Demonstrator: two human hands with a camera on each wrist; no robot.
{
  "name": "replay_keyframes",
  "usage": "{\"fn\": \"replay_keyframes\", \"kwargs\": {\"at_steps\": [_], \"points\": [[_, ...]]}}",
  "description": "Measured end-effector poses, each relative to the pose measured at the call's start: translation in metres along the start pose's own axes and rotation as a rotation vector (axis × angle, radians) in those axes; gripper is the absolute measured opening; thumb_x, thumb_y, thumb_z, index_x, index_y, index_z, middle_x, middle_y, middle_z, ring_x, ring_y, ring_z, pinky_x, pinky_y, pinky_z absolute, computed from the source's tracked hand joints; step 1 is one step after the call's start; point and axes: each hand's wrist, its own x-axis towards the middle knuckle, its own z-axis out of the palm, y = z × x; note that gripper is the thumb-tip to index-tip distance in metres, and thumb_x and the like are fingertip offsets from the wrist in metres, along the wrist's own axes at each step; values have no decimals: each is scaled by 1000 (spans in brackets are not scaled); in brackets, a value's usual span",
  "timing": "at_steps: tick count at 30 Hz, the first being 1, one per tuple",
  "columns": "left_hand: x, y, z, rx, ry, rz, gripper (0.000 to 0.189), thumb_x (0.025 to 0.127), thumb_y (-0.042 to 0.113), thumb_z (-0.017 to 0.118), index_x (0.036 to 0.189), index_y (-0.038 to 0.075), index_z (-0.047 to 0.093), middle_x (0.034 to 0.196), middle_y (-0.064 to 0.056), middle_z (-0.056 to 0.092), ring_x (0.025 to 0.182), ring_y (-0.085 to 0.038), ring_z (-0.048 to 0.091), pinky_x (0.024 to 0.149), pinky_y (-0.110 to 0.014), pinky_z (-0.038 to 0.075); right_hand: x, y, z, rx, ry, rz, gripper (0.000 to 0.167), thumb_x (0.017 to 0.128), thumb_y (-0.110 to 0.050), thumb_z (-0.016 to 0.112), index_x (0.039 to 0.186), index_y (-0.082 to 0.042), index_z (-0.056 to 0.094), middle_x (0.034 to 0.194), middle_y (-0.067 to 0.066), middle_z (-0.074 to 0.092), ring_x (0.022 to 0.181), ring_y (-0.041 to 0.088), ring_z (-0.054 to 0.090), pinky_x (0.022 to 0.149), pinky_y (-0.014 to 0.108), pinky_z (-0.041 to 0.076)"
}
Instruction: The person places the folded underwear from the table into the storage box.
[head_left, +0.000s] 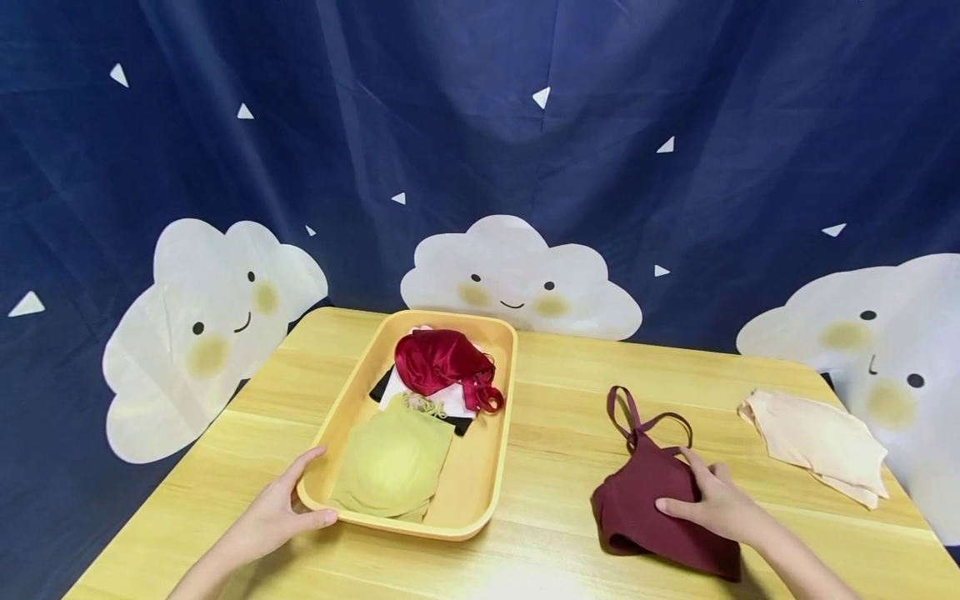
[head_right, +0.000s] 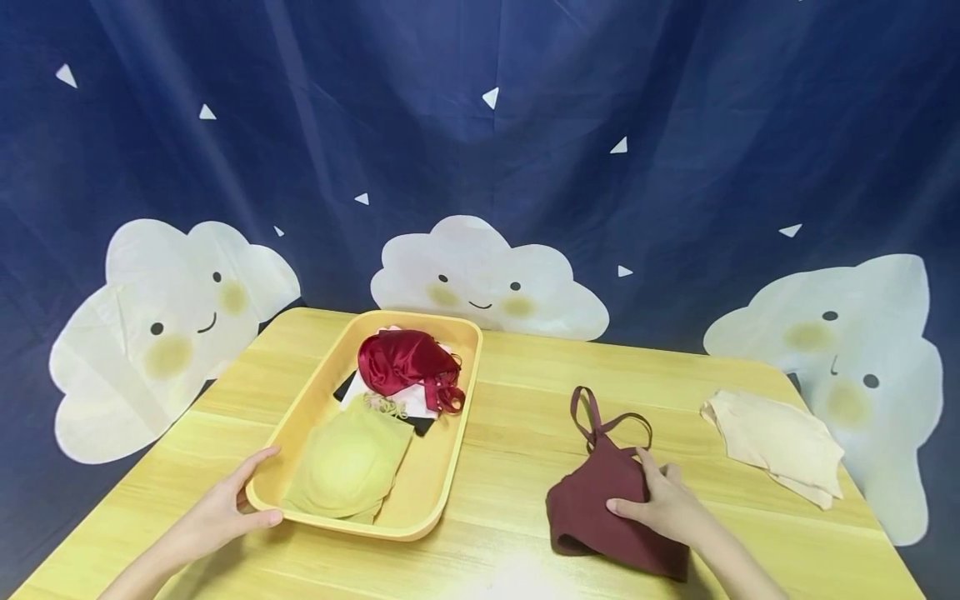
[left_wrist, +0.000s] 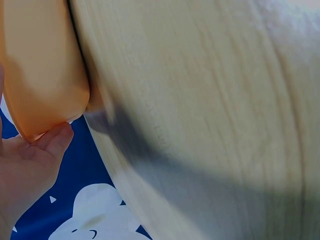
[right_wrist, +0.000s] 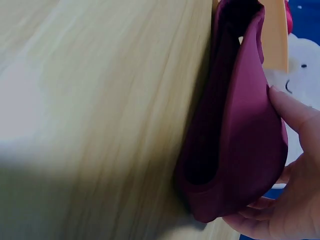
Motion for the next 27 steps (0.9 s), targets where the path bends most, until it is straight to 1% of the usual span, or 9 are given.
{"fn": "replay_keyframes", "kwargs": {"at_steps": [7,11,13,16,19,20,23,25,27], "points": [[0,-2,1,-15,-1,15,84,76,22,74,138,-7,23,131,-39,34,116,-41,45,86,-14,39,14,-22,10,-2,15,-42,94,78,-42,68,137,13,19,114,39,36,103,40,43,78,52,43],[0,-3,1,-25,-3,6,84,76,21,73,138,-6,23,132,-39,33,117,-41,44,85,-10,36,20,-24,11,29,-15,-41,99,77,-42,68,137,15,15,121,43,36,112,51,37,84,58,39],[0,-2,1,-19,1,4,85,76,22,74,138,-6,23,132,-39,34,117,-41,44,84,-10,36,22,-23,10,90,-46,-33,101,77,-40,69,137,16,10,124,43,36,116,53,34,87,59,36],[0,-1,1,-1,7,6,85,76,23,74,138,-5,24,131,-38,35,116,-40,46,85,-12,37,26,-22,9,228,-81,-17,104,77,-34,70,136,17,2,127,42,36,118,51,35,93,59,33],[0,1,1,16,13,7,84,76,25,74,138,-5,25,132,-37,35,117,-40,45,86,-15,38,26,-23,7,343,-89,-16,104,78,-30,71,138,13,-2,129,40,34,118,46,38,95,57,31],[0,1,1,15,13,5,85,76,25,74,138,-5,25,132,-37,35,117,-41,45,87,-16,39,26,-23,7,377,-92,-17,103,78,-28,70,139,11,-3,127,38,37,116,43,42,95,55,32],[-1,0,1,22,12,0,85,76,25,74,138,-5,25,133,-38,32,118,-42,43,90,-24,40,25,-23,4,491,-106,-8,101,80,-25,68,142,2,-7,125,35,37,104,36,52,89,46,41],[-1,0,1,18,11,-2,85,76,25,74,138,-5,24,134,-38,31,118,-43,43,91,-30,41,25,-23,2,589,-122,4,99,82,-23,66,144,-5,-9,123,33,36,94,27,57,82,38,45],[-1,-1,1,15,10,-2,85,76,25,74,138,-5,24,134,-38,31,118,-43,43,91,-36,41,26,-21,-1,707,-155,-8,96,85,-20,62,145,-11,-11,127,34,28,93,22,57,79,34,47]]}}
